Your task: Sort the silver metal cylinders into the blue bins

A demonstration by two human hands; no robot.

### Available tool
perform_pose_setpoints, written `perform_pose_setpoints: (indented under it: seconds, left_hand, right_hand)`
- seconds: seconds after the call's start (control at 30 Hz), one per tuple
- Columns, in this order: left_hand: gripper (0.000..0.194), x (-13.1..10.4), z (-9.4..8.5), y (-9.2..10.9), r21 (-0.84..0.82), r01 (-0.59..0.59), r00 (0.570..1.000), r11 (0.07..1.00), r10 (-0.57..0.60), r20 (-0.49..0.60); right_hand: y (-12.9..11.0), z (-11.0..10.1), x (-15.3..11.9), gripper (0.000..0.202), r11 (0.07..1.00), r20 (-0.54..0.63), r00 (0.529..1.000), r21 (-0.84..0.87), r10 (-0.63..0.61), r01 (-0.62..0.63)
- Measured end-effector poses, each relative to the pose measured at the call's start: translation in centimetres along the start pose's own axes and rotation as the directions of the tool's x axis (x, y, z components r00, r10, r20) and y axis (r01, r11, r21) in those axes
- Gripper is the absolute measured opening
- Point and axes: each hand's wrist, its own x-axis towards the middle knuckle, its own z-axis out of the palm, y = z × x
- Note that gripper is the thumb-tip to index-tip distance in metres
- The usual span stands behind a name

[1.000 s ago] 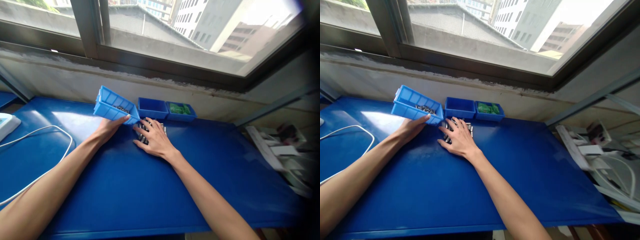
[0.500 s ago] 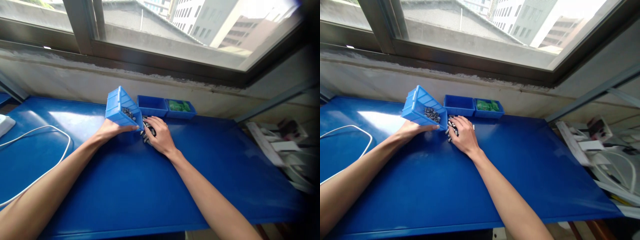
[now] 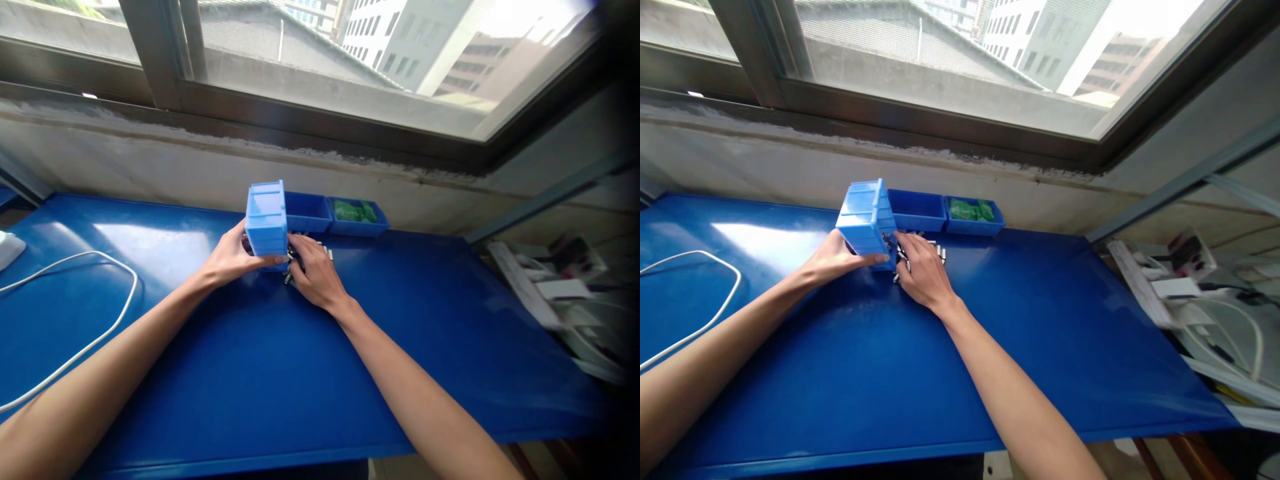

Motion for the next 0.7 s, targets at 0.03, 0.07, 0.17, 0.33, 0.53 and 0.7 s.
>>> perform_pose_setpoints:
  seconds: [0.03, 0.07, 0.17, 0.33, 0.53, 0.7]
  left_hand:
    - [0.061, 0.0, 0.1, 0.0, -0.008, 0.007, 1.000, 1.000, -0.007, 0.000]
    - [0.063, 0.0, 0.2, 0.1, -0.009, 0.011, 1.000, 1.000, -0.011, 0.001]
    - [0.067, 0.2, 0.4, -0.2, 0.010, 0.001, 1.000, 1.000, -0.001, 0.005]
    - [0.075, 0.5, 0.4, -1.3, 0.071, -0.033, 0.999, 0.997, 0.036, -0.038]
    - [0.084, 0.5, 0.3, -2.1, 0.176, -0.039, 0.992, 0.984, 0.059, -0.109]
    - [0.094, 0.4, 0.1, -1.6, 0.219, -0.019, 0.992, 0.976, 0.046, -0.115]
  right_hand:
    - [0.0, 0.0, 0.0, 0.057, 1.000, 0.001, 1.000, -0.001, -0.005, 0.005]
    - [0.0, 0.0, 0.0, 0.057, 1.000, 0.003, 1.000, -0.003, -0.008, 0.008]
    - [0.1, 0.1, 0.0, 0.054, 1.000, 0.010, 1.000, -0.011, -0.013, 0.013]
    - [0.1, 0.1, 0.0, 0.054, 1.000, 0.026, 1.000, -0.025, -0.003, 0.004]
    - [0.3, 0.2, 0.0, 0.052, 1.000, 0.012, 1.000, -0.026, 0.008, -0.008]
    - [0.4, 0.3, 0.0, 0.049, 1.000, 0.003, 1.000, -0.014, -0.013, 0.013]
